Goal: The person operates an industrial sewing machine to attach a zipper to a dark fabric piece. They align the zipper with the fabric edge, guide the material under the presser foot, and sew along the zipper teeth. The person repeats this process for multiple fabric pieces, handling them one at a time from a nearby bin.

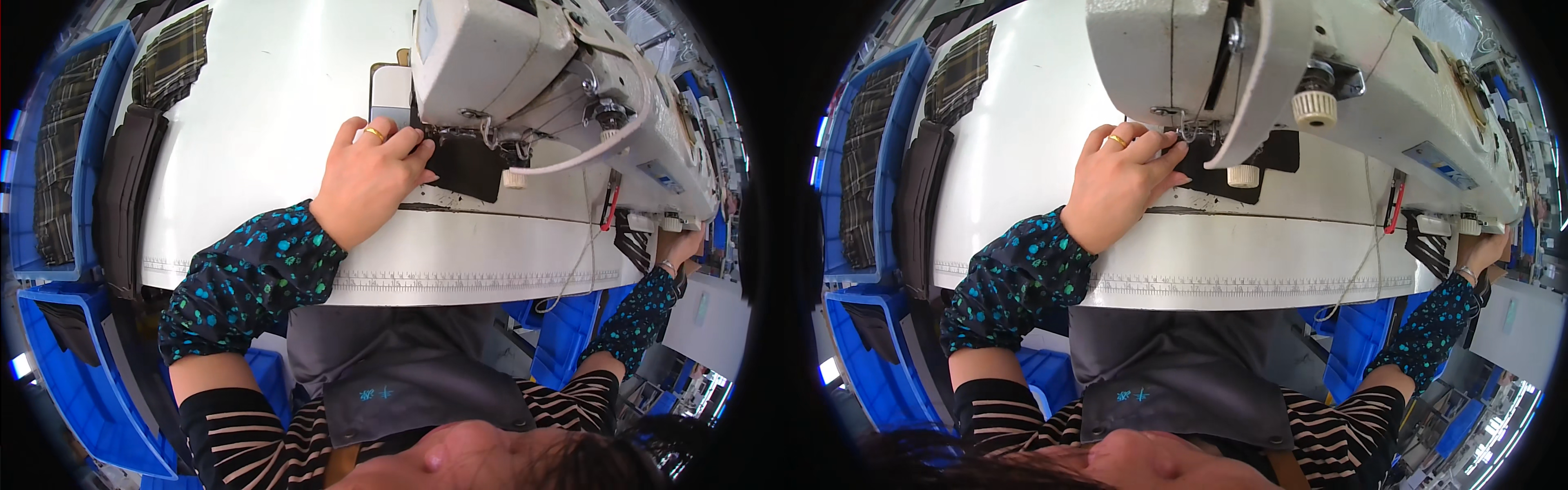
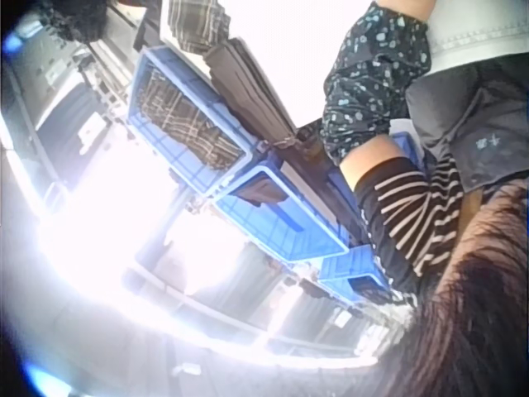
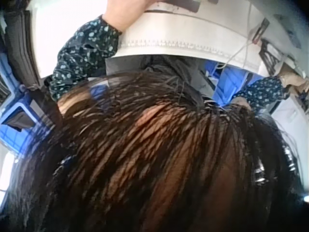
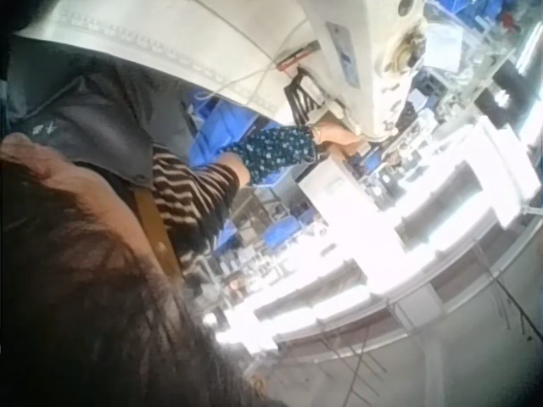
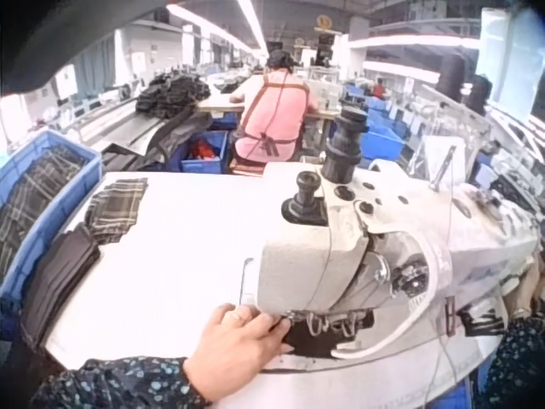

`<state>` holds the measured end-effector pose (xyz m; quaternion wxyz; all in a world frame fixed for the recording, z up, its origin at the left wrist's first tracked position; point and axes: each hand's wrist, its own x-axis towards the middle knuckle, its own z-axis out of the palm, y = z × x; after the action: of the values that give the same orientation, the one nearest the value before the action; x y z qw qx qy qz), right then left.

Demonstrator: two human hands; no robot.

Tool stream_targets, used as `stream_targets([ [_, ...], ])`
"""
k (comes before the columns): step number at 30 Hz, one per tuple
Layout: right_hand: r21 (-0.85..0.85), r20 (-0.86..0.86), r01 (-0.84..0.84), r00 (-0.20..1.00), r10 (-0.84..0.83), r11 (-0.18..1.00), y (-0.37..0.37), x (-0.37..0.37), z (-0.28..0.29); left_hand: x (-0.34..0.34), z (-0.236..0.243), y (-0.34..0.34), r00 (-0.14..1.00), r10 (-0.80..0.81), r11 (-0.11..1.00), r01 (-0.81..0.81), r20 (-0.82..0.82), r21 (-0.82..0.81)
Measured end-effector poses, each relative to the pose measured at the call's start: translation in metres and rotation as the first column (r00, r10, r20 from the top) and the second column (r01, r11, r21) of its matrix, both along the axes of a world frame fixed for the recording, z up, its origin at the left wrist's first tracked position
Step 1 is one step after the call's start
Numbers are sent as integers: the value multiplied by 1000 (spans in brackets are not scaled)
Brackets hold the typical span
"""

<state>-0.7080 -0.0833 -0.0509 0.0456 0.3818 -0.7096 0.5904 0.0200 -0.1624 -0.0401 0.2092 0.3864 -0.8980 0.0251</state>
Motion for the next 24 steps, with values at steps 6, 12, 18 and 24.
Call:
stream_targets([
  [6,-86,162,-19,986,33,996,-9,15,-2,-12,2,13,990,-130,983,135,49,-124],
  [12,-134,153,-4,988,25,991,-12,18,-1,-70,-4,20,997,-59,994,53,56,93],
  [18,-4,-17,135,991,-135,991,10,15,8,-23,12,26,969,-246,962,241,28,131],
  [24,-378,-547,-84,824,-149,922,-3,209,57,19,9,18,944,-321,946,323,-69,24],
])
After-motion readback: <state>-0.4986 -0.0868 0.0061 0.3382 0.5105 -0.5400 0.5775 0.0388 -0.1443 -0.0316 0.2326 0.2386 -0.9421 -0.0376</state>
